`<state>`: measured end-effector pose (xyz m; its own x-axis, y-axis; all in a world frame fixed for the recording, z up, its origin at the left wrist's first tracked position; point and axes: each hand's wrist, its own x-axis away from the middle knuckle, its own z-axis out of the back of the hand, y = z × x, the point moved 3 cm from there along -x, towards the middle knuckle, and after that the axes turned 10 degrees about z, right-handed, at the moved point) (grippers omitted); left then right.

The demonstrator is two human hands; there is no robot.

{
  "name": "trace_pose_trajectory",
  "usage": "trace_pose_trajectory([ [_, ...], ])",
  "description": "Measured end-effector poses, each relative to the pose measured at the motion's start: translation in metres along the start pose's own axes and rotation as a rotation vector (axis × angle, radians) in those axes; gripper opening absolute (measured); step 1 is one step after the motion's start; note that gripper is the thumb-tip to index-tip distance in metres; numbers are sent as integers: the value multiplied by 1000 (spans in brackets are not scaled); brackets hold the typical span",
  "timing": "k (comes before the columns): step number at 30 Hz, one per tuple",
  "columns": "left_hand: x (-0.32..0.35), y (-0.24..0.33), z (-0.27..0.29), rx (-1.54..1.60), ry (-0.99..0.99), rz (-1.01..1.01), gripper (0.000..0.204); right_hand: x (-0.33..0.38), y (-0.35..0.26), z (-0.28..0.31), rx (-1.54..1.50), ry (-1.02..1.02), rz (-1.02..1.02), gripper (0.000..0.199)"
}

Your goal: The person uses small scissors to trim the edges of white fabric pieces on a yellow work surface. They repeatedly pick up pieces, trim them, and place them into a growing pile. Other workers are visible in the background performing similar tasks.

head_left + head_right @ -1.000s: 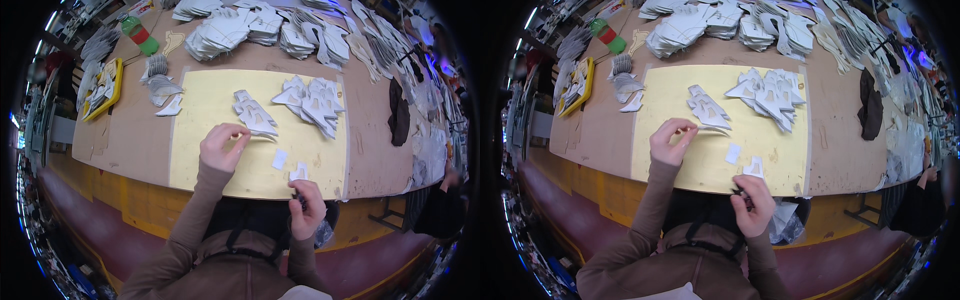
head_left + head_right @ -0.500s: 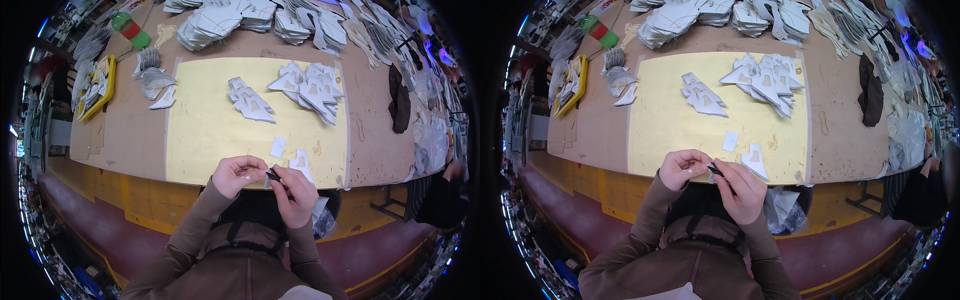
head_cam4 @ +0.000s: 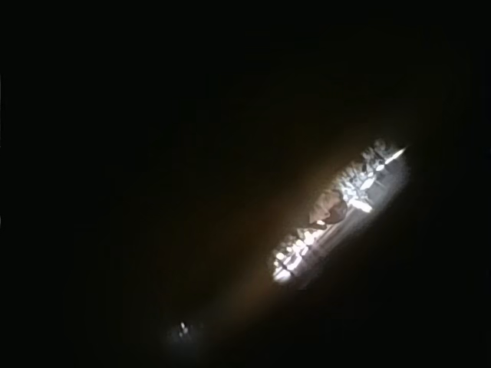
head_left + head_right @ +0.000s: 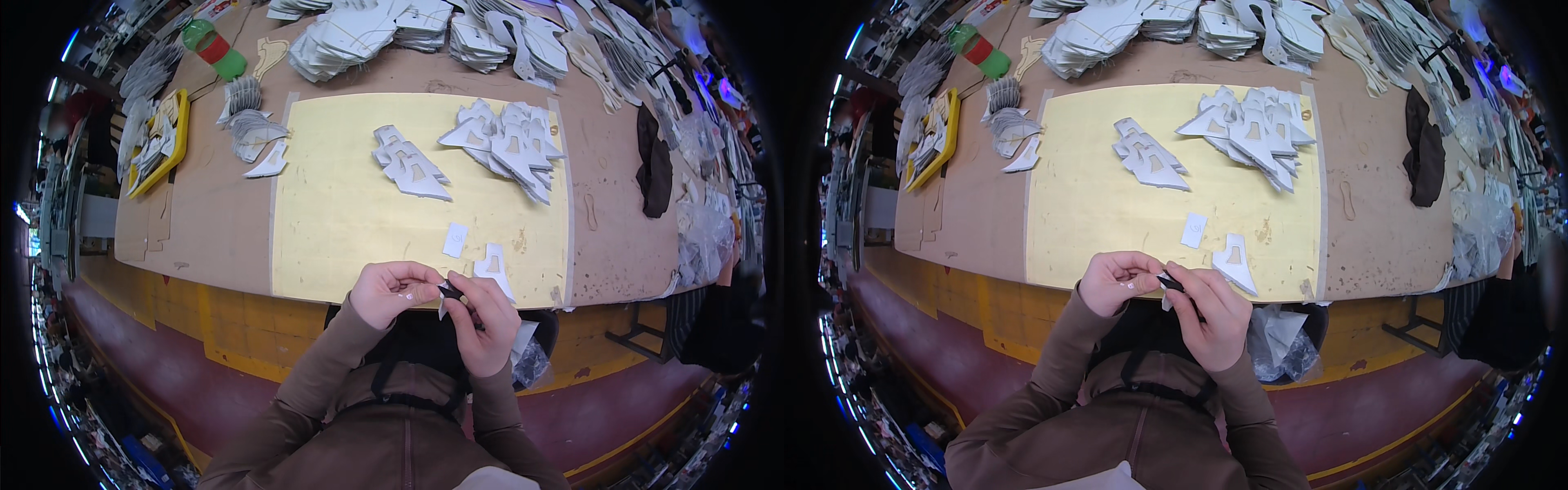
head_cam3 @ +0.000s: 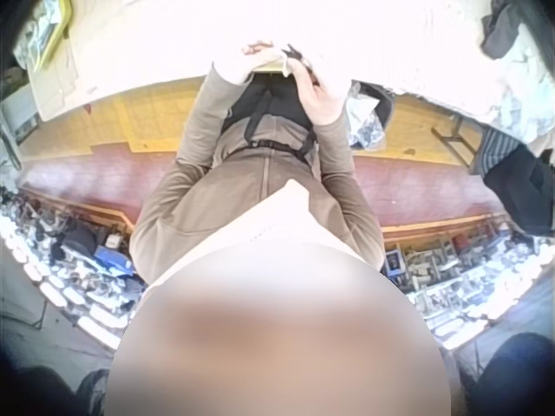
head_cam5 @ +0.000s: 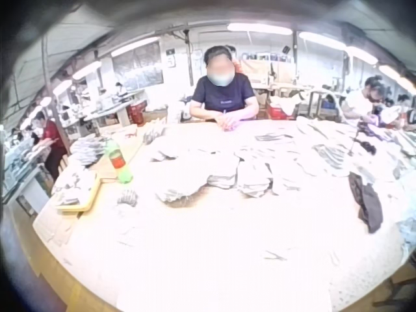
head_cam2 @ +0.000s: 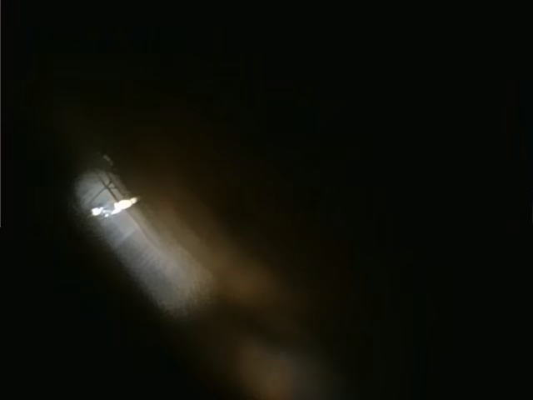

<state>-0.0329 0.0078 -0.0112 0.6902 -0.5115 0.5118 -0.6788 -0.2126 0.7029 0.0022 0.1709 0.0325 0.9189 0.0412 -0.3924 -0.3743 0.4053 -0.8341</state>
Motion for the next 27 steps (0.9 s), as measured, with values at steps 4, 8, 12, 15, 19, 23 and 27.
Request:
trace_pose_trajectory([
  [4,1,1,0,18,-17,-18,19,-1,0,2,-7,-14,42,34],
  [8,0,2,2,3,-8,-31,19,-2,1,4,-10,-39,63,35],
  [12,1,0,1,16,-6,-25,19,0,0,1,-13,-6,44,35],
  [15,1,-2,1,13,-1,-29,19,1,-1,-1,-16,20,48,35],
  [19,1,-3,1,58,-64,-46,15,1,-1,1,-23,11,70,35],
  [23,1,-3,-1,93,-88,-61,11,0,-1,2,-51,-11,87,35],
  [27,1,-1,-2,12,-102,-146,8,0,-1,1,-32,1,89,35],
])
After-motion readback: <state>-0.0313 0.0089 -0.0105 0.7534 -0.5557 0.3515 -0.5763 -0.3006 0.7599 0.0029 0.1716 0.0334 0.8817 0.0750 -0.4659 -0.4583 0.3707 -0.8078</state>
